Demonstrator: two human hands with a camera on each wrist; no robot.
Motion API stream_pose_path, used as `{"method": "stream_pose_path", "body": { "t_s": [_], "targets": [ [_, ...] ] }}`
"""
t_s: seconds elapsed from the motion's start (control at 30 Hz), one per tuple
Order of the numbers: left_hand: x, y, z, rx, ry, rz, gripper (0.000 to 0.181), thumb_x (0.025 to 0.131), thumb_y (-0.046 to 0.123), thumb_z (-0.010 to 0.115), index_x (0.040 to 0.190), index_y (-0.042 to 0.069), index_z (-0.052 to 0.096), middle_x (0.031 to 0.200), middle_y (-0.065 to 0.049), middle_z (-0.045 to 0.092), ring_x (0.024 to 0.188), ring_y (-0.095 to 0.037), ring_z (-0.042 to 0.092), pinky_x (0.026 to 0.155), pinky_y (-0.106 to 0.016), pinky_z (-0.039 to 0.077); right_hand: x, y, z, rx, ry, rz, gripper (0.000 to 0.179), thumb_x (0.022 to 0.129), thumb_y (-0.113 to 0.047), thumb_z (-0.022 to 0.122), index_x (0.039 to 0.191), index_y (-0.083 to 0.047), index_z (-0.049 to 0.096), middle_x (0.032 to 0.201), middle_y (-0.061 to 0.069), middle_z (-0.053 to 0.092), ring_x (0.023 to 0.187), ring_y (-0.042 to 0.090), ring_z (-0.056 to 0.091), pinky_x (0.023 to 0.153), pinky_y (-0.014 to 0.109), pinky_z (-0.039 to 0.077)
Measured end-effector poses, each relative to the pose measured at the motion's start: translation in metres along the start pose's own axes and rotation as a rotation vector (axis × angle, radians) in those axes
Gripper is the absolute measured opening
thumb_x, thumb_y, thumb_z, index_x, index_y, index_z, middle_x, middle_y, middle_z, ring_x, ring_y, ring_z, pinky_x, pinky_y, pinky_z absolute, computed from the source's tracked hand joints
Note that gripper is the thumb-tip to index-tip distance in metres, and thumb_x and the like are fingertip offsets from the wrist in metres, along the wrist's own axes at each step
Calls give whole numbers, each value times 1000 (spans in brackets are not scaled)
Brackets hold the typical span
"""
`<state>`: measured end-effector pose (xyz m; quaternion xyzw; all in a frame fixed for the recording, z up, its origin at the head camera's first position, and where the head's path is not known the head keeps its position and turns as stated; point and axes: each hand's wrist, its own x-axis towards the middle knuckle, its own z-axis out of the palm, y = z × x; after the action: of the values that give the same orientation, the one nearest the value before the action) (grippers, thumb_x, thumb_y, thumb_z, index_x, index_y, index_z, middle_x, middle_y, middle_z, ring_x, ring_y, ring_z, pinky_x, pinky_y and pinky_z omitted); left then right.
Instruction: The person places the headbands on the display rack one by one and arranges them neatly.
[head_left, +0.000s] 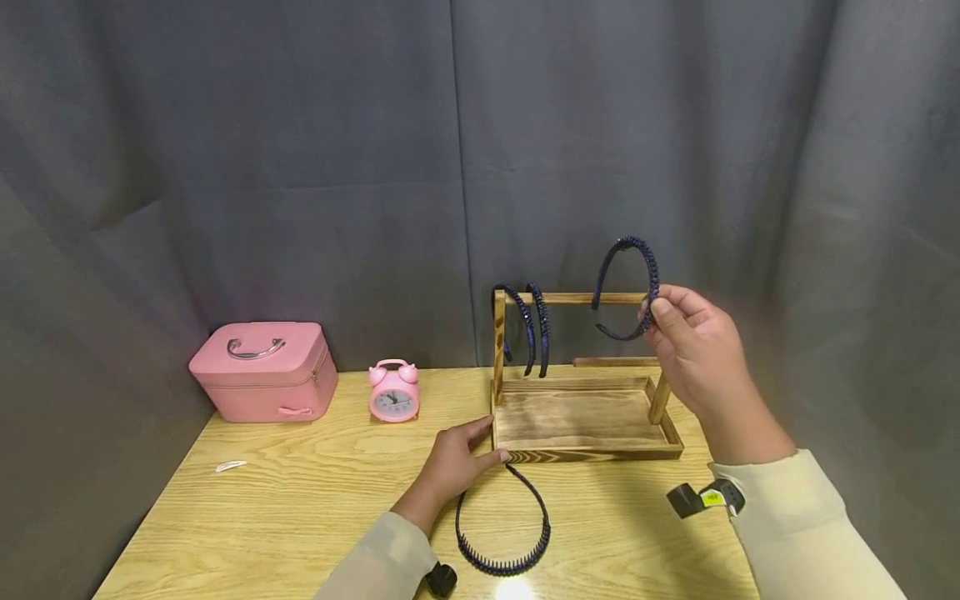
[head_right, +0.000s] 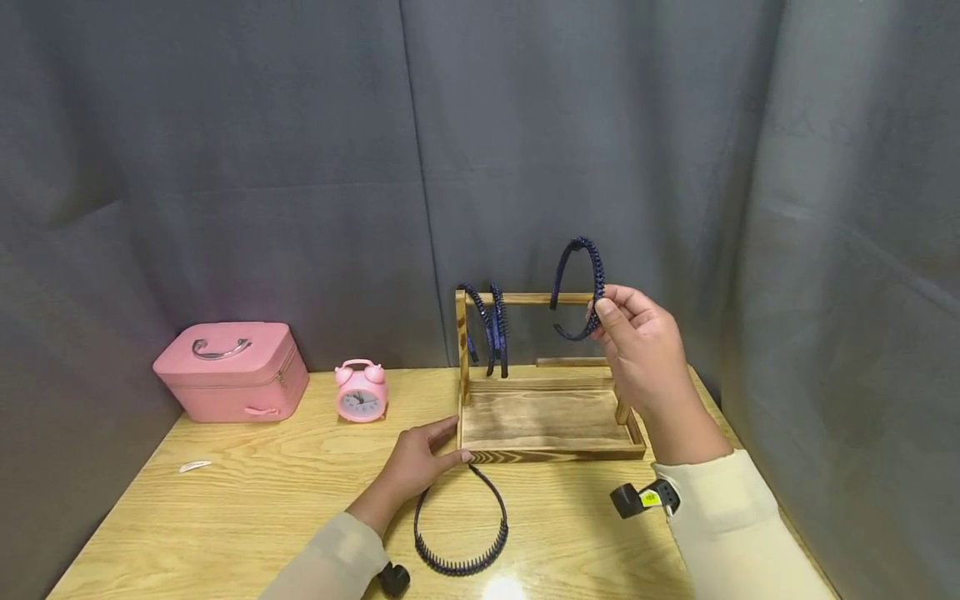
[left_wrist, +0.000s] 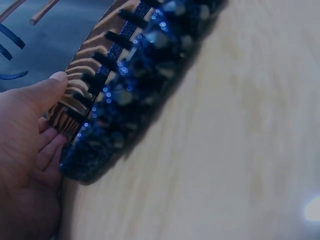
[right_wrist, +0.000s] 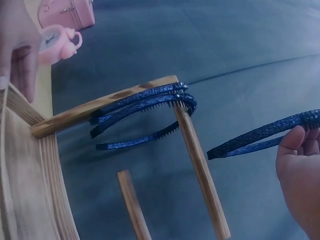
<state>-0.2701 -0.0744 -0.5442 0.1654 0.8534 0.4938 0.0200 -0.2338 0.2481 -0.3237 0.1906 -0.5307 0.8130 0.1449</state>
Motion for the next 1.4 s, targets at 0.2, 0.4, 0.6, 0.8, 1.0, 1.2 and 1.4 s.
{"method": "stream_pose_path", "body": {
  "t_s": [0.2, 0.4, 0.6, 0.8, 1.0, 1.2, 1.4],
  "targets": [
    [0, 2, 0, 6, -9, -1, 76, 98, 38, 85, 160, 8, 55, 152, -15, 66, 143, -33, 63, 120, -50, 51, 22, 1, 5, 9, -6, -18, 8, 111, -3, 61, 108, -5, 68, 100, 3, 68, 96, 14, 63, 88, 23, 57],
    [2, 1, 0, 26, -6, -2, 76, 97, 40, 85, 160, 9, 55, 152, -15, 66, 143, -33, 63, 121, -51, 51, 39, 8, 14, -26, -7, 16, 5, 110, -9, 65, 111, -5, 68, 100, 2, 66, 95, 13, 60, 86, 22, 56],
    [1, 0, 1, 1, -5, -4, 76, 97, 39, 85, 160, 8, 56, 151, -15, 66, 142, -33, 64, 119, -48, 52, 51, 24, 15, -63, -2, 108, 6, 111, -10, 64, 114, -6, 65, 102, -1, 65, 94, 10, 59, 83, 20, 55],
    [0, -1, 2, -23, 0, -12, 76, 97, 38, 86, 160, 7, 55, 152, -16, 66, 142, -33, 63, 117, -48, 53, 54, 40, 20, -207, -8, 202, 21, 113, -16, 61, 126, 0, 58, 106, -4, 61, 98, 9, 56, 88, 20, 54],
    [-1, -2, 2, -23, -3, -22, 76, 97, 38, 85, 160, 8, 55, 152, -14, 66, 143, -33, 63, 118, -48, 53, 53, 63, 22, -324, -16, 345, 32, 116, -16, 56, 139, 5, 54, 113, -5, 59, 102, 6, 56, 90, 19, 55],
    [-1, -4, 2, -14, -3, -13, 77, 97, 39, 85, 160, 8, 55, 152, -14, 66, 143, -33, 63, 118, -48, 53, 51, 78, 22, -361, -22, 406, 35, 116, -17, 55, 142, 7, 55, 114, -5, 62, 99, 4, 59, 90, 20, 56],
    [0, -3, 1, -19, 3, 9, 75, 97, 36, 86, 158, 6, 56, 150, -17, 67, 141, -33, 64, 117, -47, 54, 52, 88, 24, -329, -32, 457, 24, 116, -17, 55, 130, 3, 60, 101, -7, 63, 92, 7, 58, 87, 23, 55]
  ]
}}
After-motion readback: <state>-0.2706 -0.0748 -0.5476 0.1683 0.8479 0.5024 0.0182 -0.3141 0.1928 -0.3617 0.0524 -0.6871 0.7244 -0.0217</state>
